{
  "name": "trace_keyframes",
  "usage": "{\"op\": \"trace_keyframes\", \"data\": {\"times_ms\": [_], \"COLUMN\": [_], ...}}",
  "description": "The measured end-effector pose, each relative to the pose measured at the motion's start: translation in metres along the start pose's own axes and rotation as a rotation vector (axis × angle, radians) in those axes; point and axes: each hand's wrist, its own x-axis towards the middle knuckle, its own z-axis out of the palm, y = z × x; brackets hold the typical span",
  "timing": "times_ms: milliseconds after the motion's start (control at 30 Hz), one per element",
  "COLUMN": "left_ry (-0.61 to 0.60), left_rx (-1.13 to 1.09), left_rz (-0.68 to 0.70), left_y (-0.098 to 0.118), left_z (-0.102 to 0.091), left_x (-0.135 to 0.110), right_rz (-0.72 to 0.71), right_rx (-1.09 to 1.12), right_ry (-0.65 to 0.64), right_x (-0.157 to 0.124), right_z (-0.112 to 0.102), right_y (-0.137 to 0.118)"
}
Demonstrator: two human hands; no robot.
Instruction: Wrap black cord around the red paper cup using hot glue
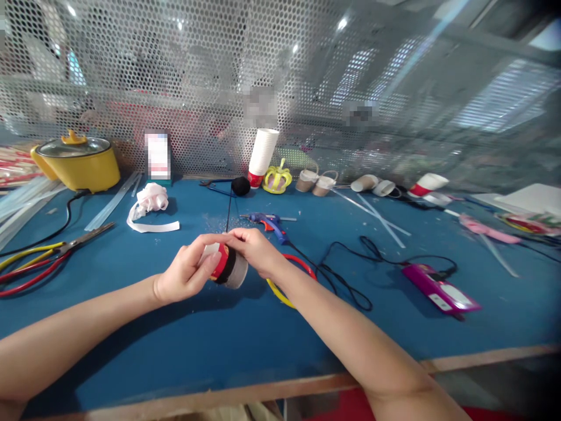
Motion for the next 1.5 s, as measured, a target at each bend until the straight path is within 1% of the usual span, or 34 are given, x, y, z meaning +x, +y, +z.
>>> {"op": "trace_keyframes", "data": {"times_ms": [67, 167, 233, 300, 367, 467, 567, 633, 667, 733, 833, 933, 1000, 1067, 1133, 1200, 1233, 1267, 1333, 1367, 1433, 1467, 1500], "left_ry": [-0.01, -0.004, -0.003, -0.013, -0.035, -0.072, -0.094, -0.108, -0.11, -0.106, -0.137, -0.219, -0.253, -0.262, -0.258, -0.249, -0.24, -0.228, -0.192, -0.172, -0.133, -0.12, -0.114], "left_rx": [-0.036, -0.08, -0.085, -0.111, -0.195, -0.315, -0.298, -0.291, -0.3, -0.309, -0.306, -0.318, -0.292, -0.239, -0.194, -0.153, -0.128, -0.101, -0.045, -0.018, 0.031, 0.056, 0.077], "left_rz": [-0.031, -0.087, -0.112, -0.139, -0.18, -0.266, -0.345, -0.373, -0.38, -0.381, -0.348, -0.327, -0.339, -0.362, -0.382, -0.391, -0.388, -0.381, -0.366, -0.361, -0.357, -0.358, -0.357], "left_y": [-0.003, -0.009, -0.011, -0.013, -0.013, -0.013, -0.014, -0.014, -0.014, -0.013, -0.009, -0.006, -0.004, -0.003, -0.003, -0.004, -0.004, -0.005, -0.005, -0.006, -0.006, -0.006, -0.006], "left_z": [0.0, 0.001, 0.002, 0.002, 0.001, 0.0, -0.002, -0.002, -0.001, 0.0, 0.003, 0.005, 0.007, 0.007, 0.008, 0.008, 0.007, 0.007, 0.005, 0.005, 0.003, 0.003, 0.003], "left_x": [0.0, 0.0, 0.002, 0.004, 0.008, 0.012, 0.015, 0.015, 0.015, 0.014, 0.012, 0.01, 0.009, 0.008, 0.007, 0.006, 0.006, 0.006, 0.006, 0.007, 0.008, 0.009, 0.01], "right_rz": [0.062, 0.173, 0.172, 0.129, 0.064, -0.043, -0.167, -0.218, -0.217, -0.174, -0.111, -0.065, -0.048, -0.068, -0.109, -0.125, -0.113, -0.09, -0.03, -0.004, 0.036, 0.064, 0.091], "right_rx": [0.1, 0.207, 0.174, 0.087, -0.011, -0.226, -0.511, -0.615, -0.624, -0.544, -0.258, -0.007, 0.078, 0.102, 0.064, -0.1, -0.248, -0.417, -0.718, -0.81, -0.876, -0.903, -0.922], "right_ry": [-0.034, -0.15, -0.251, -0.302, -0.301, -0.229, -0.139, -0.125, -0.133, -0.172, -0.19, -0.139, -0.11, -0.106, -0.137, -0.167, -0.145, -0.088, 0.097, 0.204, 0.355, 0.413, 0.444], "right_x": [-0.002, -0.008, -0.012, -0.015, -0.016, -0.018, -0.022, -0.024, -0.024, -0.023, -0.016, -0.006, 0.0, 0.006, 0.012, 0.019, 0.022, 0.025, 0.029, 0.03, 0.029, 0.028, 0.026], "right_z": [-0.006, -0.02, -0.029, -0.035, -0.037, -0.032, -0.024, -0.021, -0.02, -0.021, -0.023, -0.023, -0.02, -0.016, -0.01, -0.008, -0.009, -0.012, -0.027, -0.038, -0.063, -0.074, -0.084], "right_y": [-0.004, -0.011, -0.014, -0.015, -0.014, -0.013, -0.013, -0.014, -0.014, -0.013, -0.009, -0.007, -0.01, -0.017, -0.026, -0.034, -0.037, -0.039, -0.039, -0.037, -0.029, -0.022, -0.014]}}
